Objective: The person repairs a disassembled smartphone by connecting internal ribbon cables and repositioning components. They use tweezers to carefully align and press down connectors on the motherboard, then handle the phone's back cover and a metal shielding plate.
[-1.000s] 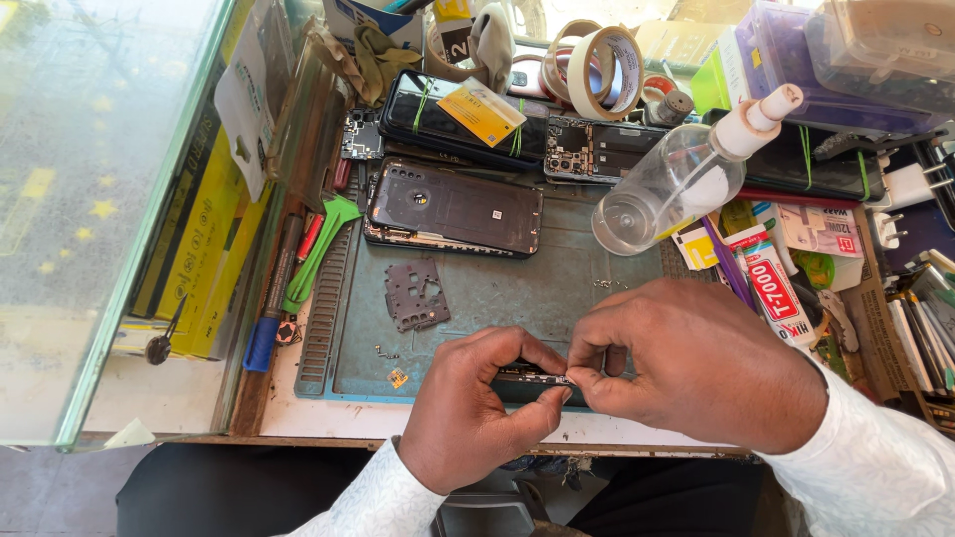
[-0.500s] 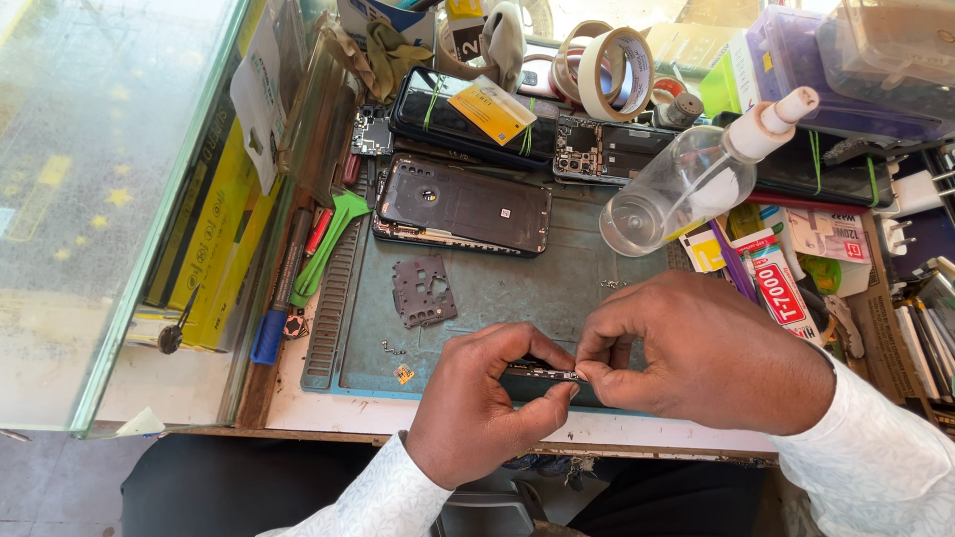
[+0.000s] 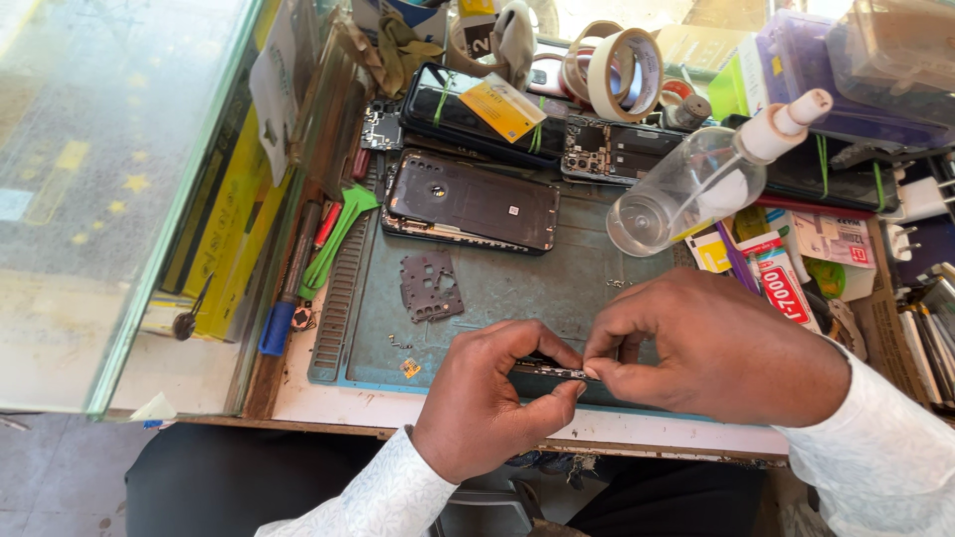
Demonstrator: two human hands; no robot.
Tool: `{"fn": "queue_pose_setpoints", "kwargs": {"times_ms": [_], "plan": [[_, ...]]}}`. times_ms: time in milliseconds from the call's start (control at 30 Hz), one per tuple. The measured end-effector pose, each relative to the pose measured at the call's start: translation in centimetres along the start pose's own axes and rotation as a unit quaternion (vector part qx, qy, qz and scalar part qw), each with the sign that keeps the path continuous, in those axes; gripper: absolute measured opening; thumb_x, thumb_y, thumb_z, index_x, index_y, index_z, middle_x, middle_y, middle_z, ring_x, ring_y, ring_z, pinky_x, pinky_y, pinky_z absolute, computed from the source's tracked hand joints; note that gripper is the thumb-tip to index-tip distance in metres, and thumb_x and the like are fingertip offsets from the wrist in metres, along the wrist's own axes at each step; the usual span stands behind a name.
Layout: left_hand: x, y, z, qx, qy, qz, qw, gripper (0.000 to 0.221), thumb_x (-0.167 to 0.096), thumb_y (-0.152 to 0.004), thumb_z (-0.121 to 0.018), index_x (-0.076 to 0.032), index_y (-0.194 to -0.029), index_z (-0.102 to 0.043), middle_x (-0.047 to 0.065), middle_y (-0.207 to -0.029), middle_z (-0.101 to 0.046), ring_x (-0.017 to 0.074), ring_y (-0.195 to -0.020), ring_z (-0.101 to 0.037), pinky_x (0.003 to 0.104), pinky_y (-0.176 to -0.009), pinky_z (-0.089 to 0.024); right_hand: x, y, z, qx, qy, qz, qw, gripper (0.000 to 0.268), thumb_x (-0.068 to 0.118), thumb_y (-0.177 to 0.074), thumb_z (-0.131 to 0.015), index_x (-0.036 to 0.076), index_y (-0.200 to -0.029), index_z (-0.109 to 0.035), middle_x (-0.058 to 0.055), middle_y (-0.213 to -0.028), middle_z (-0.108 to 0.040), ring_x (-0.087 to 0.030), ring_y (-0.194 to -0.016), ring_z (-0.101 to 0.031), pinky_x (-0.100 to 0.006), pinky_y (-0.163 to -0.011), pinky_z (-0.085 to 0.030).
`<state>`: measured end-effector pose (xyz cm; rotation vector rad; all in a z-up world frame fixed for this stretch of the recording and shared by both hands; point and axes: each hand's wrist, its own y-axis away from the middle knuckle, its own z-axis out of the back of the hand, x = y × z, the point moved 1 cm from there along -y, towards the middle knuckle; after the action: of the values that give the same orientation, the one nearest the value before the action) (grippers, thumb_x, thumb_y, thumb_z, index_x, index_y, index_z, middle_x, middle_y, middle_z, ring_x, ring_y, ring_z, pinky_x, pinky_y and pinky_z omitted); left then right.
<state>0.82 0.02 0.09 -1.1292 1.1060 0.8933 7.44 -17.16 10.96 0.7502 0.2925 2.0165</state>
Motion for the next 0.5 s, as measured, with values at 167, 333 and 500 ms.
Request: {"fn": "queue_pose_setpoints", "kwargs": {"times_ms": [167,333,500], "plan": [[0.01,-0.06,0.03,0.003,-0.004,0.015,1.0,0.019,-0.015,-0.08,-0.078,-0.002,-0.093,-0.073,0.009,-0.084,-0.074,0.017,-0.078,-0.073,0.03,-0.071,-0.057,0.09,-0.03,-0.05,0.005,0.026,-0.056,0.998,0.024,0.037,-0.077,-0.078,0.016,-0.089,-0.08,-0.002,-0.078,-0.079,-0.02,-0.072,-0.075,-0.035,-0.067,-0.056],[-0.04,-0.11,0.12,0.005,-0.001,0.015,1.0,0.02,-0.016,-0.08,-0.078,-0.002,-0.093,-0.072,0.009,-0.084,-0.074,0.0169,-0.077,-0.073,0.03,-0.072,-0.058,0.3,-0.21,0.0,0.003,0.048,-0.057,0.997,0.023,0.037,-0.076,-0.078,0.017,-0.087,-0.081,-0.001,-0.077,-0.08,-0.02,-0.072,-0.076,-0.036,-0.067,-0.056],[-0.01,-0.37,0.16,0.004,-0.009,0.024,1.0,0.021,-0.017,-0.08,-0.078,-0.002,-0.093,-0.073,0.009,-0.083,-0.075,0.0158,-0.076,-0.073,0.03,-0.071,-0.057,0.4,-0.48,0.43,0.004,0.05,-0.073,0.996,0.027,0.039,-0.074,-0.079,0.017,-0.09,-0.082,-0.003,-0.077,-0.081,-0.02,-0.071,-0.078,-0.035,-0.068,-0.058]]}}
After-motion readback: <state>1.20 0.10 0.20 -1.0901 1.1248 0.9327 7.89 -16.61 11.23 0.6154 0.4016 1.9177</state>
